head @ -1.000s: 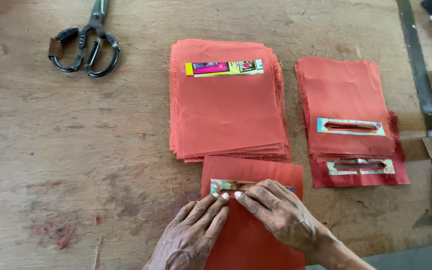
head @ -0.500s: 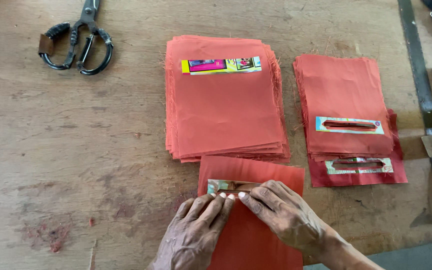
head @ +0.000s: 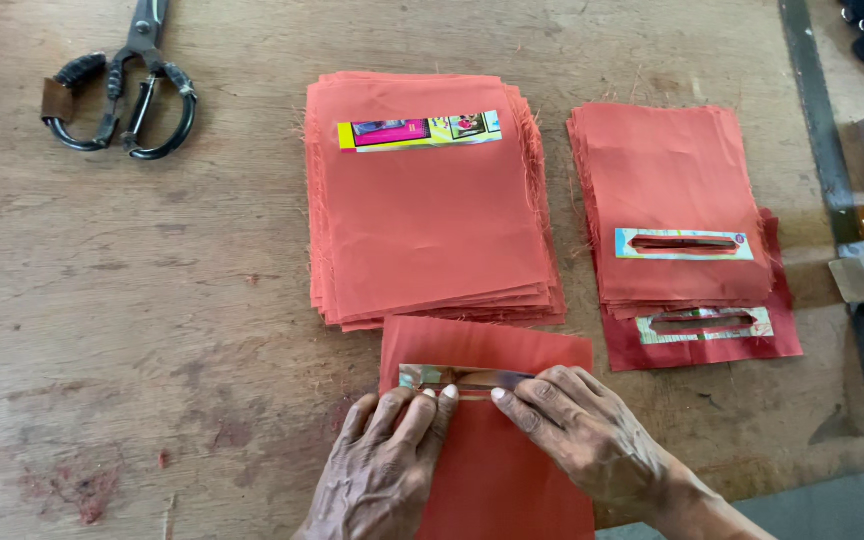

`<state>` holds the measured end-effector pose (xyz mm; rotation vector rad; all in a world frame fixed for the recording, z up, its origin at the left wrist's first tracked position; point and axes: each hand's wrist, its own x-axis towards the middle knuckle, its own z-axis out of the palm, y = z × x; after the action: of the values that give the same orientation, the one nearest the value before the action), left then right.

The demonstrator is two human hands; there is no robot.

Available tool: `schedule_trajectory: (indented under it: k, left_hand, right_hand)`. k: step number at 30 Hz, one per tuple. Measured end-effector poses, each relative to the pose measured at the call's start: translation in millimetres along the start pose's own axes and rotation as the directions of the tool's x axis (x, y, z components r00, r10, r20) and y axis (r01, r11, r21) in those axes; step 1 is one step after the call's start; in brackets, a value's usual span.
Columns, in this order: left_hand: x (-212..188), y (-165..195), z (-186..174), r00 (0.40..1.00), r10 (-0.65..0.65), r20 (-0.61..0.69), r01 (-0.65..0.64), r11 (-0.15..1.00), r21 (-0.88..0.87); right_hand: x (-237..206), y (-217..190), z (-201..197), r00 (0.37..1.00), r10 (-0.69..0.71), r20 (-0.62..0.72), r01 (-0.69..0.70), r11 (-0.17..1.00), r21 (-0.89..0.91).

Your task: The person threads a red fabric strap through a horizontal slit in a red fabric panel, pulls it through, and stacks the finished panel on a pile. They repeat this for successive panels, working through a stack of pre-cut red fabric pieces on the workbench.

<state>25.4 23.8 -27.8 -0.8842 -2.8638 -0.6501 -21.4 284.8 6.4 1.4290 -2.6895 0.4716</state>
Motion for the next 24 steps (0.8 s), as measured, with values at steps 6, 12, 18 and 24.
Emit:
schedule_trajectory:
  k: [6,12,18,24]
  left_hand:
    - [0,1,-1,1.0,-0.005,0.008,0.005,1.0,-0.001]
    - [1,1,-2,1.0,-0.009,0.015,0.009,1.0,-0.002]
    - [1,2,-4,0.999,-0.019,0.036,0.02,0.999,-0.035]
    - [-2,-2,-6,1.0,0.008,0.024,-0.007,0.999,-0.053]
  right_hand:
    - [-8,1,-3,1.0,0.018,-0.002,-0.018,1.0,-0.002]
    - [-11,1,-5,0.998,0.057,0.01,-0.058,0.998,0.032]
    - [-13,0,-9,0.997,0.075,-0.022,-0.074,0.997,0.036]
    - [-15,-1,-10,0.994,0.111,-0.019,-0.11,0.993,0.046]
